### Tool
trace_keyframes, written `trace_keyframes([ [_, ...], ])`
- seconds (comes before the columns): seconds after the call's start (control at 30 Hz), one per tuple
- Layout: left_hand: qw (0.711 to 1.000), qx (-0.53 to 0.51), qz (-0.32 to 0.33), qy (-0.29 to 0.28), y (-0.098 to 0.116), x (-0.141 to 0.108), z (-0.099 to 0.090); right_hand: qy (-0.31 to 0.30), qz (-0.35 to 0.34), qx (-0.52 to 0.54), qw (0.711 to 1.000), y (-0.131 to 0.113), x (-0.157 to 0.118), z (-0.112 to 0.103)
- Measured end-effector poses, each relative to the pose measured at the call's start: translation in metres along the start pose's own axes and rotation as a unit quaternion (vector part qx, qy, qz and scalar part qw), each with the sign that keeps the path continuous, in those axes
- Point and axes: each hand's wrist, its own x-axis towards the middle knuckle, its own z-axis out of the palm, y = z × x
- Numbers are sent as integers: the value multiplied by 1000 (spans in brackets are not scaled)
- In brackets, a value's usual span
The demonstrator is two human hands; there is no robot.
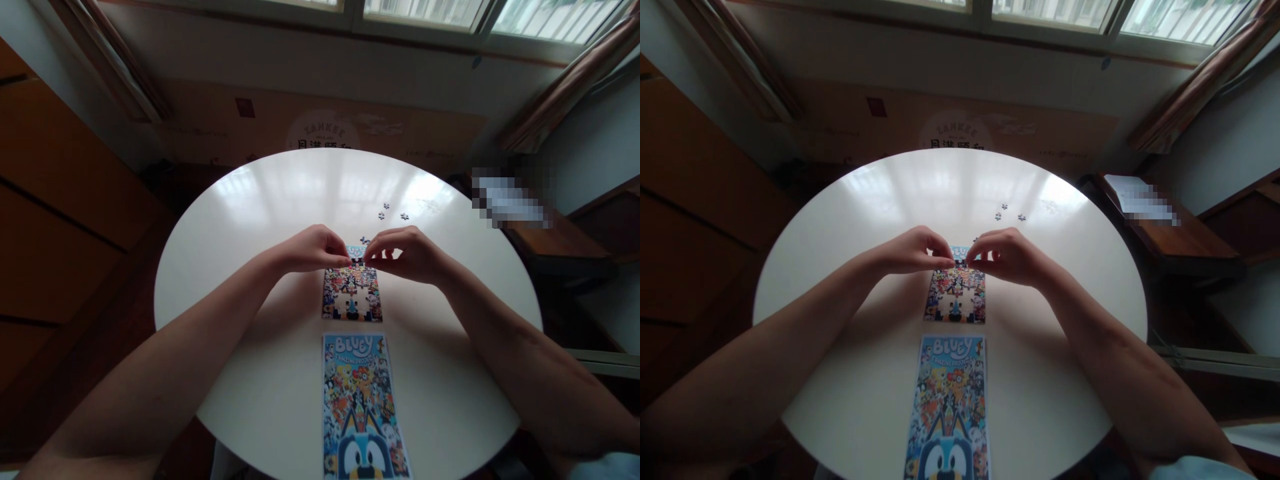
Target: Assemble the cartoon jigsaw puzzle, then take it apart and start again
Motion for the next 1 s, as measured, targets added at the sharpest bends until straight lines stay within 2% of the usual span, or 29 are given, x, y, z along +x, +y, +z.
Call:
trace_keyframes([
  [0.67, 1000, -6, 6, 13, -2, 3, 3, -4, -30, -73, 997, -6, -1, -1],
  [0.87, 1000, 14, -5, -9, 1, 2, 2, 3, -46, -80, 996, -4, -1, 0],
  [1.0, 998, 57, 3, -11, 2, 1, 3, -14, -40, -76, 996, -5, -1, 1],
])
